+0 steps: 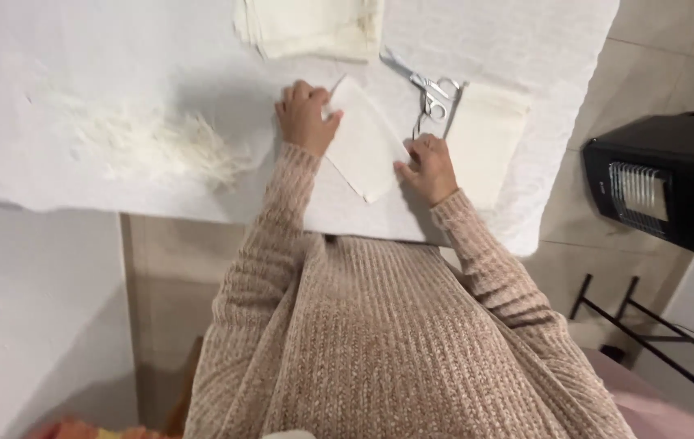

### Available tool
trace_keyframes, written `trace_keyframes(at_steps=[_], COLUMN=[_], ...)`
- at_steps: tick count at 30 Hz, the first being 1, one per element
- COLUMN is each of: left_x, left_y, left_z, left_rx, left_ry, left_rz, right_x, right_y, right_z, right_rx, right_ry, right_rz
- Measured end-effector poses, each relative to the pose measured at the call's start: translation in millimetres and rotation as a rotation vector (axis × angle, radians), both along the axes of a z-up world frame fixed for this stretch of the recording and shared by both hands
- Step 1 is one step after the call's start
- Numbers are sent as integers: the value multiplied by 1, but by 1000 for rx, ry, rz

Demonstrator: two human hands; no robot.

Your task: Cutting white fabric into rectangular shapes and stacking them.

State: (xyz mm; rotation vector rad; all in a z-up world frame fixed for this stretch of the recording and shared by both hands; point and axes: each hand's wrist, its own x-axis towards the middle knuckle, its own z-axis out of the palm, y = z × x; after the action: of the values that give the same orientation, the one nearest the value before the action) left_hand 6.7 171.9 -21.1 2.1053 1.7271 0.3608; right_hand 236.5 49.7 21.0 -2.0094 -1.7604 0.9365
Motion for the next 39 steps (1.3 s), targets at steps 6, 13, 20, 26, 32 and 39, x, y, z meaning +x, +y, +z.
trace_keyframes(at_steps=[6, 13, 20, 26, 32, 39], left_x=[-56, -84, -77, -76, -44, -32], left_y=[22, 124, 196, 197, 211, 231], left_z=[56, 101, 29, 52, 84, 82], left_rx=[-434, -232, -37, -130, 407, 138], left_ry=[-857, -972, -571, -245, -256, -501], left_rz=[-48, -65, 49, 88, -259, -795], right_x=[25, -6, -5, 3, -14, -55], right_y=[64, 235, 309, 313, 298, 274], right_z=[13, 86, -3, -3, 24, 121], right_rx=[45, 415, 461, 294, 493, 505], right_ry=[748, 337, -57, -30, 231, 231], right_rz=[-181, 17, -91, -106, -22, 222])
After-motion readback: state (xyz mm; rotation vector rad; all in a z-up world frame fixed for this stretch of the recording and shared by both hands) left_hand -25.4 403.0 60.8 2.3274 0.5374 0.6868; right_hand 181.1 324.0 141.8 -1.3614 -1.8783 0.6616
